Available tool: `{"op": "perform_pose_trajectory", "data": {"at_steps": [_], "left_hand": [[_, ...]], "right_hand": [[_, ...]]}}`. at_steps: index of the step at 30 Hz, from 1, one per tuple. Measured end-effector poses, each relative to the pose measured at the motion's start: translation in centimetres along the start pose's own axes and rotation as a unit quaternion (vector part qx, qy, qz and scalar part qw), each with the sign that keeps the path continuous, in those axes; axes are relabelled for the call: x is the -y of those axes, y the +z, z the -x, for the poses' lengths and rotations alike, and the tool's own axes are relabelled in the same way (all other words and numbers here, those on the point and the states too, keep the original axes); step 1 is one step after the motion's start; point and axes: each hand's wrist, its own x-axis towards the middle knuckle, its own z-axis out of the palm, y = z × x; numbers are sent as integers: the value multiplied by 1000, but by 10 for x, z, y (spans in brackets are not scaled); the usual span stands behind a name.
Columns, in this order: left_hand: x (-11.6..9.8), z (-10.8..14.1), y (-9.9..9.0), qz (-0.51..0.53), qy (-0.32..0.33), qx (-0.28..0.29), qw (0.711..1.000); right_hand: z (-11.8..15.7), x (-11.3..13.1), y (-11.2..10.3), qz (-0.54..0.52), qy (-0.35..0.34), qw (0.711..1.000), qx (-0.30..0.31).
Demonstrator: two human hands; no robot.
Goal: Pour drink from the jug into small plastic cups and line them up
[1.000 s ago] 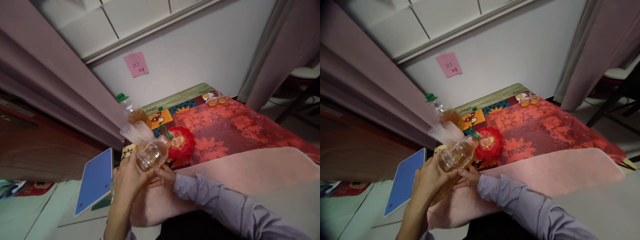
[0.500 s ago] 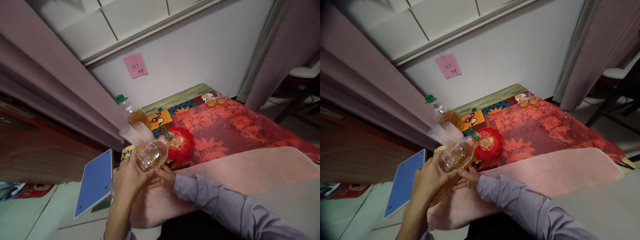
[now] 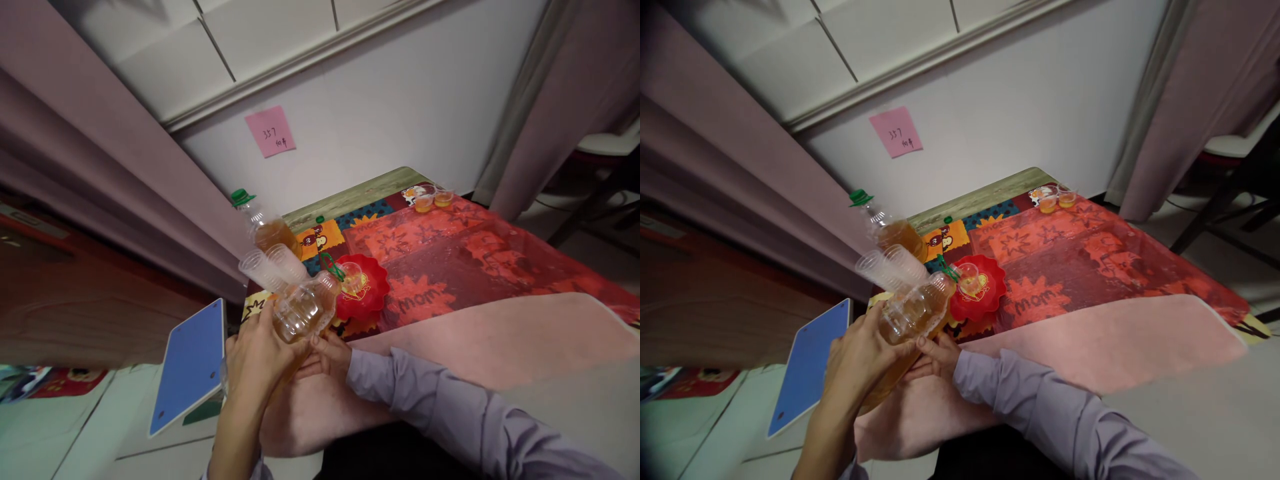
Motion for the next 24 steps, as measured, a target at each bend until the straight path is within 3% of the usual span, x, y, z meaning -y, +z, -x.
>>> {"op": "perform_pose_trajectory", "data": {"at_steps": [24], "left_hand": [[-2, 2, -1, 3, -4, 0, 1000]], "right_hand": [[3, 4, 1, 28, 9, 1000, -10]]}}
